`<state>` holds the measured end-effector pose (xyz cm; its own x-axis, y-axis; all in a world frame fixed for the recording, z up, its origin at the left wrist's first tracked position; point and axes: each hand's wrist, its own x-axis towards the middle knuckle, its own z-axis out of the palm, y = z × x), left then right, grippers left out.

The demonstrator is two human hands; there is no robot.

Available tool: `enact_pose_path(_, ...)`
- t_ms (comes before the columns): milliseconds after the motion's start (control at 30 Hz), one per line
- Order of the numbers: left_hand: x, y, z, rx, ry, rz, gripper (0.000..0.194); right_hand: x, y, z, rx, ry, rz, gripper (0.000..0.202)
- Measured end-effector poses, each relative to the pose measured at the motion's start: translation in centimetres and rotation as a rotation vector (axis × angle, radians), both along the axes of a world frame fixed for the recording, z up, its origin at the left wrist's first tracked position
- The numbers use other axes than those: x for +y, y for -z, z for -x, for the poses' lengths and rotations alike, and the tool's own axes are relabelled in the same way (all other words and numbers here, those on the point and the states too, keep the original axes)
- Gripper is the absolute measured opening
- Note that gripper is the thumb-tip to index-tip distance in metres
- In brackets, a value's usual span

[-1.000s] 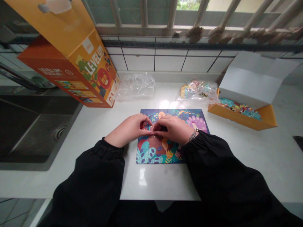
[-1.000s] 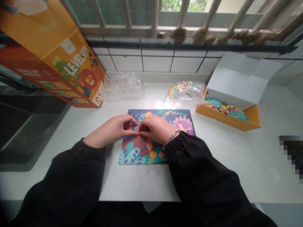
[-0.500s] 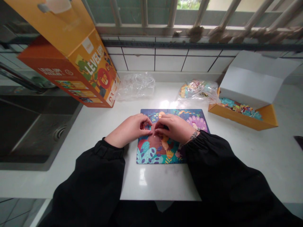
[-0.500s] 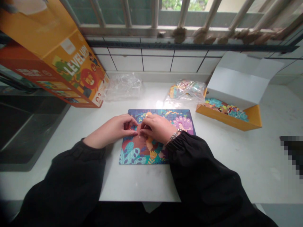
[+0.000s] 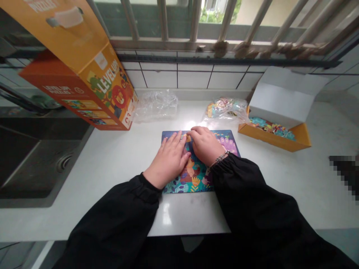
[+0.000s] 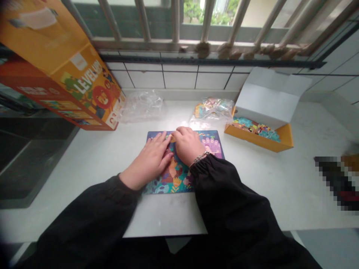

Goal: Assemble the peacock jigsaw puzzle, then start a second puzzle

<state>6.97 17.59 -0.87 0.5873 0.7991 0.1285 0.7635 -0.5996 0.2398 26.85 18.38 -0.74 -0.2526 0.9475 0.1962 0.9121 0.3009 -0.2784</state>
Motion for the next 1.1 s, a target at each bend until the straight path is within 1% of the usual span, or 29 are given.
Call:
enact_pose_path(67,-0.7,1.0,-0.8,0.107,-0.031,0.007,0.065,-0.6,0.1,0.7,-0.068,-0.017,0.062,0.050)
enact_pose_path(167,-1.0,1.6,-1.3,0.141,-0.047,-0.006,0.065,-1.5,0.3,1.3,-0.112,0.001,0.146,0.060)
enact_pose_path(300,-0.9,1.7,-1.1,0.120,-0.052,-0.024,0.068,-2.6,0.9,0.7,-0.133,0.078,0.175,0.065)
enact_pose_path(400,-1.0,1.5,-1.1,0.109,-0.065,-0.036,0.067,-3.8,1.4,-0.6,-0.147,0.152,0.189,0.075)
enact_pose_path(467,-1.2,1.4,-1.2,0.110,-0.095,-0.044,0.068,-4.7,1.6,-1.6,-0.150,0.193,0.203,0.078)
enact_pose_path(600,-1.8,1.2,-1.2,0.112,-0.187,-0.045,0.071,-6.6,1.7,-3.4,-0.156,0.256,0.217,0.080)
enact_pose_path(733,-2.7,1.3,-0.7,0.109,-0.261,-0.037,0.072,-8.7,1.9,-5.1,-0.189,0.308,0.243,0.078)
enact_pose_path(833,-3.5,1.4,0.0,0.124,-0.289,-0.025,0.075,-10.2,1.9,-6.1,-0.201,0.304,0.274,0.078)
enact_pose_path(933,-4.2,1.3,0.4,0.133,-0.318,-0.016,0.075,-11.1,1.8,-6.5,-0.194,0.300,0.290,0.078)
enact_pose_path(1033,-5.1,1.1,0.4,0.144,-0.315,-0.017,0.082,-11.5,1.5,-6.3,-0.191,0.304,0.278,0.078)
enact_pose_path(1100,-6.0,1.0,0.4,0.159,-0.267,-0.016,0.091,-11.5,1.4,-6.0,-0.184,0.301,0.265,0.078)
